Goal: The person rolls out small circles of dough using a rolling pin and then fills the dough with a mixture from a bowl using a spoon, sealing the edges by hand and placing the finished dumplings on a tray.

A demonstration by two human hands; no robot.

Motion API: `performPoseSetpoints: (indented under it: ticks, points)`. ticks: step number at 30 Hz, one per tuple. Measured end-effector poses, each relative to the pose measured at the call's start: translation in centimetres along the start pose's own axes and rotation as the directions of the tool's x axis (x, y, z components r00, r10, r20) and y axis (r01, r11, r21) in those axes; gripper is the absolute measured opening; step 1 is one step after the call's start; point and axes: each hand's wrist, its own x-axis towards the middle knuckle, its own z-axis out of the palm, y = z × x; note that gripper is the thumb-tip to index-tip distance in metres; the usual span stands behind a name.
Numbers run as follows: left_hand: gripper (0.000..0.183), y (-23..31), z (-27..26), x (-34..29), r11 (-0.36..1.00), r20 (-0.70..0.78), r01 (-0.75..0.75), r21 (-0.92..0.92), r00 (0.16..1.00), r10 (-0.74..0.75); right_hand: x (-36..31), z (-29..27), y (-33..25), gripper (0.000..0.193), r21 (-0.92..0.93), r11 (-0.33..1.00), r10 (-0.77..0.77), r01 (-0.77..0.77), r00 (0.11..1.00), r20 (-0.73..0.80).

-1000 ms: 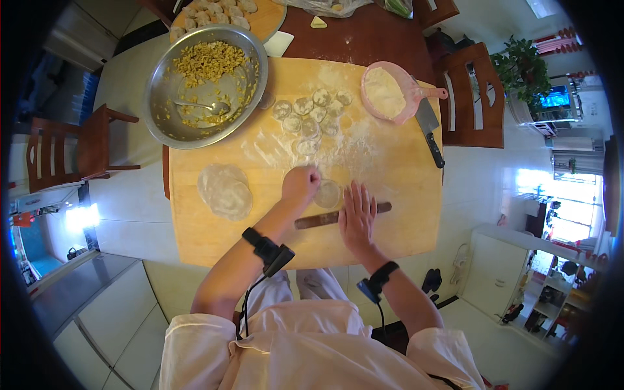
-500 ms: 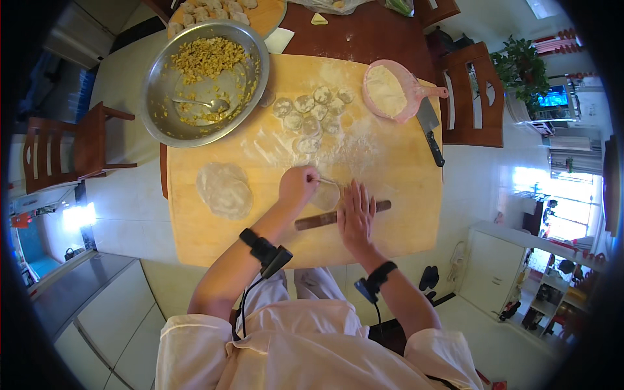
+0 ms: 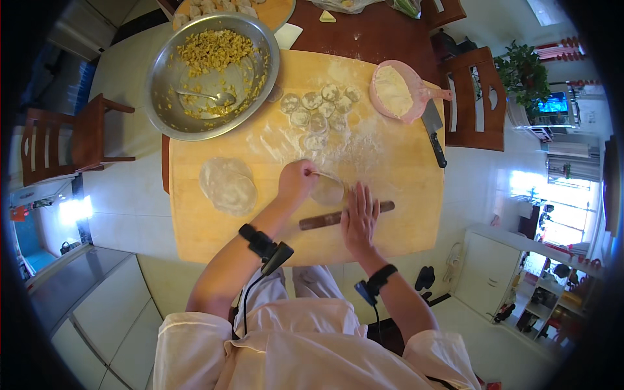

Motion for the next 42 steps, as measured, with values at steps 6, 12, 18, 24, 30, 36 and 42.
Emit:
performPoseSetpoints:
  ticks: [6,12,18,24,30,36,42]
  points:
    - [0.016,0.9,1.4,-1.2,0.922,0.076,-0.198,0.333,0.980,0.183,8.2,3.5,1.1,0.060,0.023,0.999,0.042,-0.040,0.996,-0.079]
    - [0.013,1.6,1.8,1.5,0.817,0.049,-0.227,0.529,0.970,0.238,7.9,3.5,0.7,0.056,0.006,0.997,0.076,-0.076,0.990,-0.116]
    - [0.018,-1.4,-1.0,-1.3,0.974,0.154,0.150,-0.172,0.980,-0.124,0.5,0.4,0.1,0.054,-0.030,0.999,0.026,-0.025,1.000,0.016]
    - [0.019,1.8,1.3,0.2,0.747,0.074,-0.269,0.608,0.956,0.284,12.4,4.1,0.7,0.059,0.028,0.998,0.065,-0.063,0.993,-0.097]
    - [0.008,-0.7,0.8,-0.2,0.983,-0.164,-0.114,0.144,0.977,0.137,0.6,0.6,-0.1,0.057,-0.075,0.994,0.088,-0.077,0.982,0.166]
    - [0.015,-0.9,0.5,-1.6,0.978,-0.001,-0.160,0.133,0.987,0.162,7.7,3.5,0.8,0.058,0.019,0.999,0.031,-0.030,0.999,-0.037]
    - [0.013,1.2,1.3,1.0,0.829,0.005,-0.165,0.534,0.981,0.192,9.0,3.7,0.5,0.060,0.019,0.999,0.031,-0.028,0.992,-0.126]
